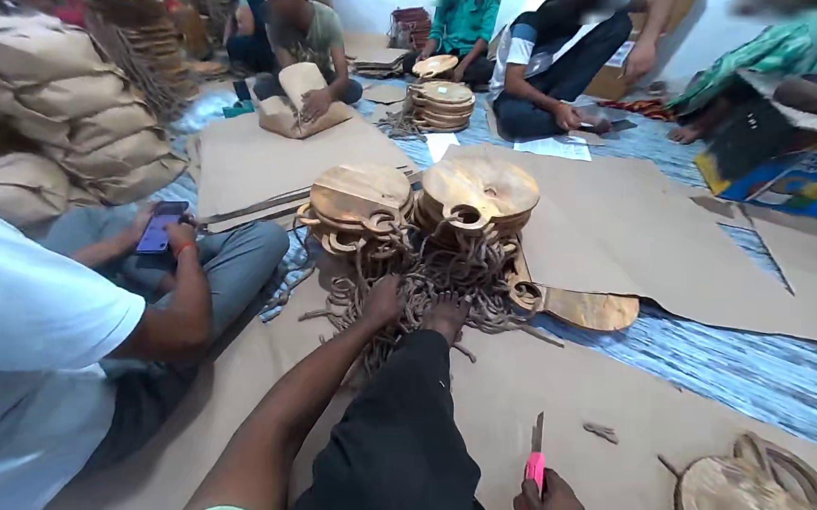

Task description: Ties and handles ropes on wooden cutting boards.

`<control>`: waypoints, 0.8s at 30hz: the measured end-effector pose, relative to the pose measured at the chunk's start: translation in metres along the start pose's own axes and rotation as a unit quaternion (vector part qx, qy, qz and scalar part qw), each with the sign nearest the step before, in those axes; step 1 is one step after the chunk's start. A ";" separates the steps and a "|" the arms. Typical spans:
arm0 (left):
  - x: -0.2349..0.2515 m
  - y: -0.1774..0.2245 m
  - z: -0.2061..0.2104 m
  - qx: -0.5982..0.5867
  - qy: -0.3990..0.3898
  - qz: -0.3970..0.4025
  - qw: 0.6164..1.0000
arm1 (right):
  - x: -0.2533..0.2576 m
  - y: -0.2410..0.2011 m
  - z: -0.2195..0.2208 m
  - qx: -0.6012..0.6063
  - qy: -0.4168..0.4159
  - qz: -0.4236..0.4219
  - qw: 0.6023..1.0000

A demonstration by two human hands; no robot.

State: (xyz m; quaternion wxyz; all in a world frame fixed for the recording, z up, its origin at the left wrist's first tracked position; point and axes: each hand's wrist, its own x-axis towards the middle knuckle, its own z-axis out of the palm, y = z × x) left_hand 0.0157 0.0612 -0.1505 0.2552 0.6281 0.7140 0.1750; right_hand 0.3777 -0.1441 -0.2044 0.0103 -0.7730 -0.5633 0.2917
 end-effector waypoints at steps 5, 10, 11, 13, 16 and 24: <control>0.029 0.012 -0.063 0.058 0.185 0.050 0.980 | -0.008 0.000 -0.003 -0.002 -0.033 -0.020 0.999; 0.074 0.023 -0.104 0.259 0.045 0.131 0.956 | -0.019 0.011 -0.006 -0.009 -0.106 -0.003 0.994; 0.078 0.028 -0.105 0.288 0.014 0.138 0.947 | -0.020 0.012 -0.004 -0.004 -0.108 0.001 0.994; 0.085 0.037 -0.099 0.315 -0.012 0.162 0.935 | -0.021 0.013 -0.002 0.010 -0.102 0.007 0.995; 0.082 0.063 -0.090 0.295 -0.029 0.184 0.937 | -0.021 0.008 -0.005 0.013 -0.099 0.032 0.995; 0.101 0.138 -0.085 0.229 -0.073 0.147 0.959 | -0.015 0.002 -0.003 0.037 -0.098 0.076 0.992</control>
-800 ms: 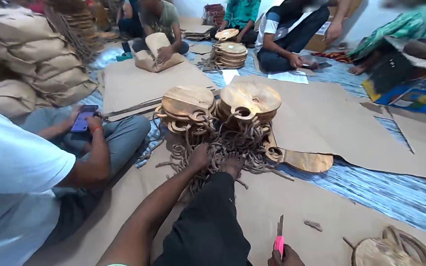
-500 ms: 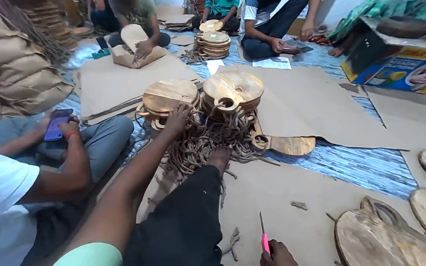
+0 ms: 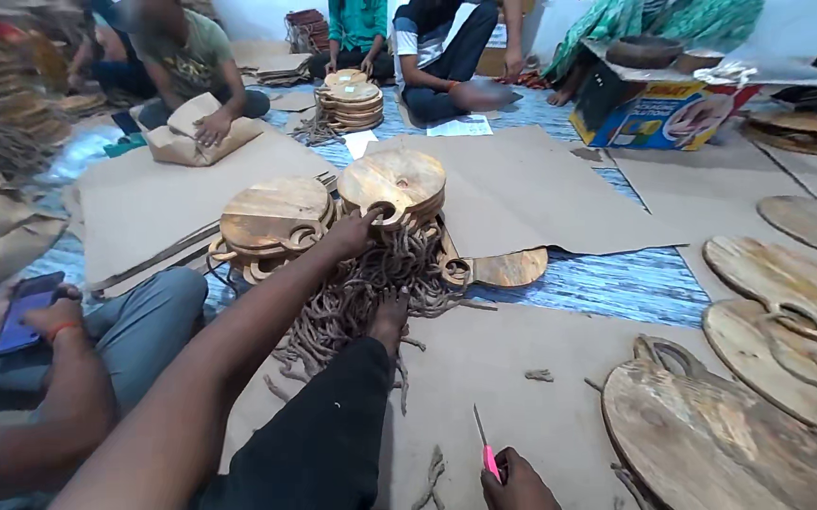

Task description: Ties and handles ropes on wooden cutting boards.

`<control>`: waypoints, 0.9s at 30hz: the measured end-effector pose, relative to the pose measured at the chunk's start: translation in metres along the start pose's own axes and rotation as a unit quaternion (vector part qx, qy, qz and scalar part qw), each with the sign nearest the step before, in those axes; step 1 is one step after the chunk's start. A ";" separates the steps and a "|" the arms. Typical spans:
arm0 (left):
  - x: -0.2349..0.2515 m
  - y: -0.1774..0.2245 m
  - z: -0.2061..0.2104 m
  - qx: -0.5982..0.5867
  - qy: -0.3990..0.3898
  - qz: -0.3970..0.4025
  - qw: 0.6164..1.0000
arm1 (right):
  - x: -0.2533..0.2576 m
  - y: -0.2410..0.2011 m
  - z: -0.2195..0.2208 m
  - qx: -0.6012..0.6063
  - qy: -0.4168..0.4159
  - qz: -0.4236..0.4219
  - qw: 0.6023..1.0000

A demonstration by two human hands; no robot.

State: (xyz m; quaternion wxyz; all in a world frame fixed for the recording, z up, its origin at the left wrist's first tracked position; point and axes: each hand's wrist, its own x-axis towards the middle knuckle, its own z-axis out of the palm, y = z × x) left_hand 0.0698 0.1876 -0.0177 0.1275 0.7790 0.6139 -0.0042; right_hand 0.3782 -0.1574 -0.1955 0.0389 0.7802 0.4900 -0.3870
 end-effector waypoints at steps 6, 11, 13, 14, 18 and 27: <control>0.016 0.007 0.028 -0.129 0.006 -0.075 0.989 | -0.005 -0.001 0.007 0.023 0.042 -0.005 0.999; -0.003 0.008 0.026 -0.207 0.036 -0.115 0.971 | -0.010 0.000 0.015 0.104 0.141 -0.059 0.983; -0.017 0.012 0.026 -0.254 0.069 -0.093 0.960 | -0.013 -0.001 0.017 0.151 0.191 -0.107 0.964; -0.025 0.017 0.026 -0.290 0.082 -0.088 0.949 | -0.014 -0.002 0.018 0.181 0.215 -0.138 0.950; -0.066 0.059 0.028 -0.527 0.054 -0.131 0.838 | -0.011 -0.040 0.013 0.340 0.238 -0.228 0.881; -0.129 0.129 0.000 -0.628 -0.075 -0.142 0.761 | 0.011 -0.232 -0.072 0.400 0.067 -0.261 0.876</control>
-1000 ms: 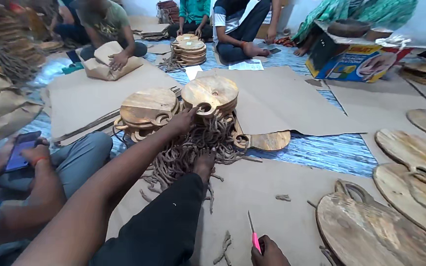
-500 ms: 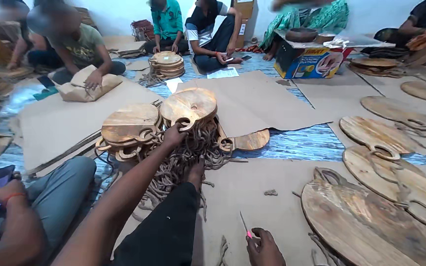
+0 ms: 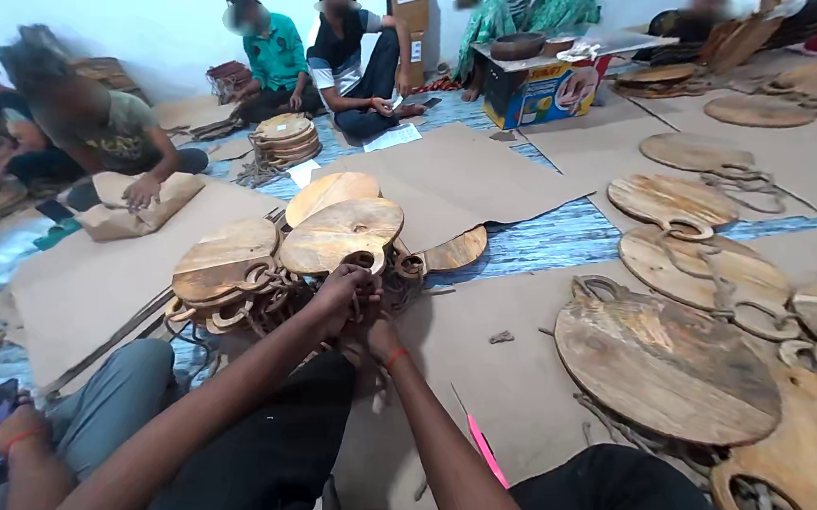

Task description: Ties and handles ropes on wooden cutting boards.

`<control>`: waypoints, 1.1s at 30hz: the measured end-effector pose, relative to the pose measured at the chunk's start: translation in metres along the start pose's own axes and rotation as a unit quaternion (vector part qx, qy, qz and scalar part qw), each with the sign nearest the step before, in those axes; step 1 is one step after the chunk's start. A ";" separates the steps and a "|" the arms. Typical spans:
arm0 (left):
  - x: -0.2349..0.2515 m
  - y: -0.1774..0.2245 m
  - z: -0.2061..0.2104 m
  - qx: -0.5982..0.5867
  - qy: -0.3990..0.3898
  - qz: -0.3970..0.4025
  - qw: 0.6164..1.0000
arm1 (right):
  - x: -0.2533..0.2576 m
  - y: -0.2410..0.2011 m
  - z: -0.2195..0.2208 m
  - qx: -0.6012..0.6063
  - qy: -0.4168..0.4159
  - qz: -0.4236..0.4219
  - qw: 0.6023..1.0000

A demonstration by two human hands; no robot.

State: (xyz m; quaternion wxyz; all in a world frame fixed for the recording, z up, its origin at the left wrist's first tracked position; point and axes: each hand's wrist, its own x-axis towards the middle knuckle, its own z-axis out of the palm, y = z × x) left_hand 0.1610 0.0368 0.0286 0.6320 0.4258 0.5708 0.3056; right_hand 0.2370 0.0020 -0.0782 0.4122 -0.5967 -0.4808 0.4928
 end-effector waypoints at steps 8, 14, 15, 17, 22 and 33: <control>0.004 -0.018 0.002 0.108 -0.041 -0.017 0.993 | -0.033 0.030 -0.008 0.101 0.001 -0.042 0.994; 0.026 -0.032 -0.002 0.395 -0.109 0.017 0.912 | -0.073 0.042 -0.038 0.013 0.032 -0.052 0.998; 0.025 -0.027 -0.002 0.426 -0.109 0.029 0.898 | -0.075 0.037 -0.041 0.010 0.041 -0.059 0.997; 0.022 -0.015 -0.005 0.506 -0.088 0.045 0.857 | -0.078 0.027 -0.047 0.018 0.049 -0.071 0.996; -0.002 0.001 -0.005 0.690 0.018 0.136 0.710 | -0.076 0.027 -0.048 0.179 0.031 -0.085 0.980; -0.031 0.009 -0.028 0.618 0.051 0.479 0.622 | -0.079 -0.017 -0.100 0.187 0.022 -0.236 0.953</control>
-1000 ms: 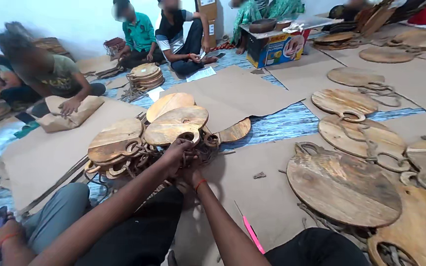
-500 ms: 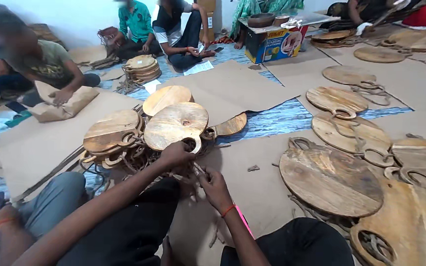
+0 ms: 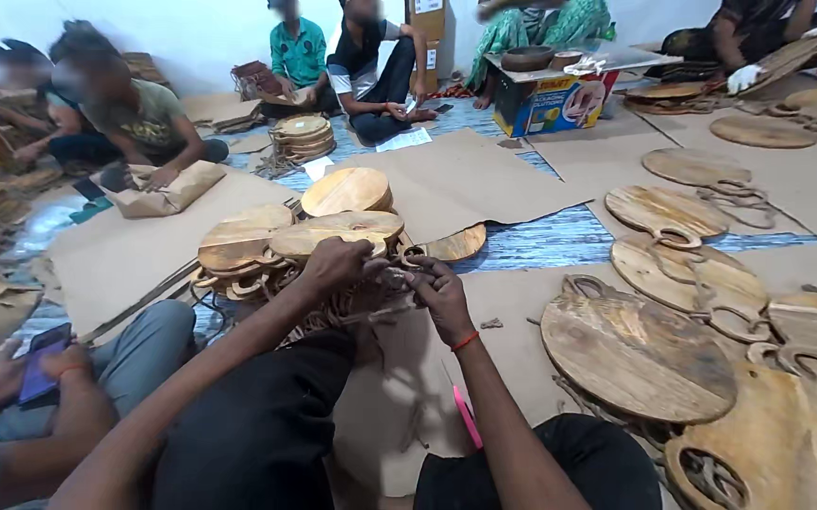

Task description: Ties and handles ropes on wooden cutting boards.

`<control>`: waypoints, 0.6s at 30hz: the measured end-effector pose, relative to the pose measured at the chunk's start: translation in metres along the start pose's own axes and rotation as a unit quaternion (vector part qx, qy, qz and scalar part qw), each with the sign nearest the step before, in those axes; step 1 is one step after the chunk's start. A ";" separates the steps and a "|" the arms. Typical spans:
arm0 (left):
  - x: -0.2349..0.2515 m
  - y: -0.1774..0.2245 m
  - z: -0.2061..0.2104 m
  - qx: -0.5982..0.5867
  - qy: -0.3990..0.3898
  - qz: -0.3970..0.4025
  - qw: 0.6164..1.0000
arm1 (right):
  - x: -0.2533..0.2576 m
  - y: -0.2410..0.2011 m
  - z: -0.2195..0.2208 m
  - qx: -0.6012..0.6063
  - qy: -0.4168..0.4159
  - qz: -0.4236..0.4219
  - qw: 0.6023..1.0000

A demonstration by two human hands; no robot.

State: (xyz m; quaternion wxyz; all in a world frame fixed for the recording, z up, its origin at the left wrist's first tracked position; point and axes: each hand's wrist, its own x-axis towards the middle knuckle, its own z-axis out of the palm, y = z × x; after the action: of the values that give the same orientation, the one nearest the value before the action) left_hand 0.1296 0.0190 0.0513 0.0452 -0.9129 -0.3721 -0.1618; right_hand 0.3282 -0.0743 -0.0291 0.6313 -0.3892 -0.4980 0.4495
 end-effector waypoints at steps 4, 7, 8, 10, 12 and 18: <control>-0.010 0.007 -0.023 0.017 0.064 -0.043 0.997 | 0.000 -0.035 -0.017 -0.070 -0.046 -0.083 0.993; -0.023 0.008 -0.036 0.030 0.043 -0.085 0.995 | -0.016 -0.052 -0.056 -0.161 -0.071 -0.083 0.981; -0.027 0.012 -0.038 0.037 0.007 -0.103 0.994 | -0.023 -0.052 -0.073 -0.196 -0.072 -0.073 0.975; -0.033 0.032 -0.039 0.057 -0.125 -0.166 0.976 | -0.037 -0.043 -0.110 -0.257 -0.062 -0.024 0.964; -0.029 0.062 -0.038 0.046 -0.319 -0.269 0.908 | -0.049 -0.026 -0.143 -0.319 -0.059 0.038 0.945; -0.058 0.064 0.056 0.026 -0.372 -0.322 0.870 | -0.089 0.043 -0.205 -0.267 0.016 0.173 0.948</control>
State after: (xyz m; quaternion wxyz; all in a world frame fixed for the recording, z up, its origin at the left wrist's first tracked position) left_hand 0.1499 -0.0536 -0.0184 -0.1276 -0.7336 -0.6388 0.1939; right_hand 0.5123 -0.1556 -0.1354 0.4251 -0.6308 -0.5146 0.3956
